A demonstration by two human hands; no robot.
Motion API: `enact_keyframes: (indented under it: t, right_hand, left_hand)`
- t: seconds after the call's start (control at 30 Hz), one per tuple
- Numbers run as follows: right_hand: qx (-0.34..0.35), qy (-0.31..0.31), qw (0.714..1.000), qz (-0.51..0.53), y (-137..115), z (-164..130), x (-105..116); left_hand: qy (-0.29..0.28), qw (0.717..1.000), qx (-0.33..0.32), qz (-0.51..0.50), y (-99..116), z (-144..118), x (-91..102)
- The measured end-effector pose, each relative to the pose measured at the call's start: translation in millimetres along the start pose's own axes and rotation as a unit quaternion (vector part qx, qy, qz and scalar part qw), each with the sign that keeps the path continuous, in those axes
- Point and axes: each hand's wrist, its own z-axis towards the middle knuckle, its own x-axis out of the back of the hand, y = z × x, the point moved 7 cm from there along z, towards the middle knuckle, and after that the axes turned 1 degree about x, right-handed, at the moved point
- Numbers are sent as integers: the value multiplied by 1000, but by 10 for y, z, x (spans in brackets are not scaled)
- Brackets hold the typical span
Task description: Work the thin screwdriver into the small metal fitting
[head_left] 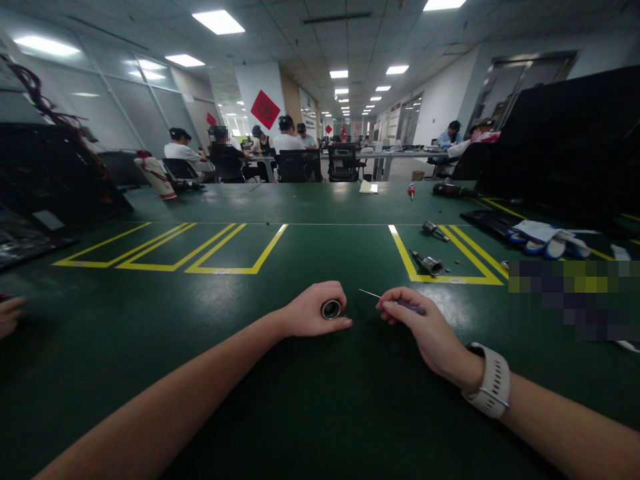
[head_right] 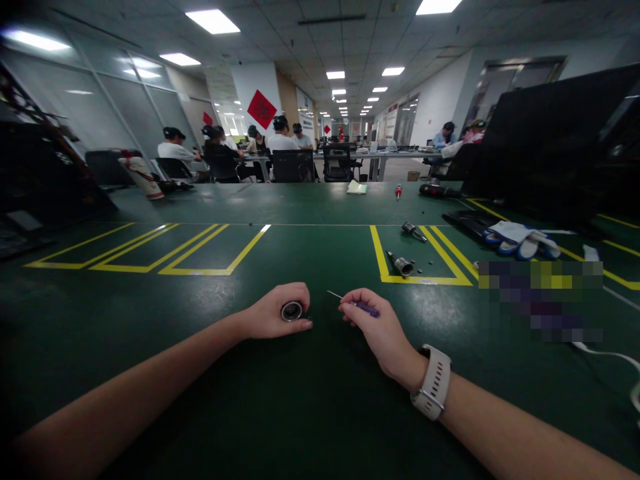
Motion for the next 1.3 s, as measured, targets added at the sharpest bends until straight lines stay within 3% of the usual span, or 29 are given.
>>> enact_keyframes:
  t: [0.17, 0.47, 0.63, 1.0, 1.3]
  right_hand:
    - [5, -8, 1000, -26, -5, 2, -14]
    - [14, -7, 999, -47, 48, 29, -4]
    - [13, -8, 999, -52, 61, 26, 5]
    - [12, -14, 998, -66, 36, 32, -11]
    - [22, -11, 997, -71, 53, 31, -17]
  left_hand:
    - [-53, 997, -14, 48, 48, -28, -74]
    - [-81, 987, -34, 137, 233, -27, -89]
    - [-76, 977, -12, 198, 273, -6, -154]
    - [-95, 972, -26, 215, 373, -11, -159]
    - [-63, 965, -3, 253, 436, -24, -291]
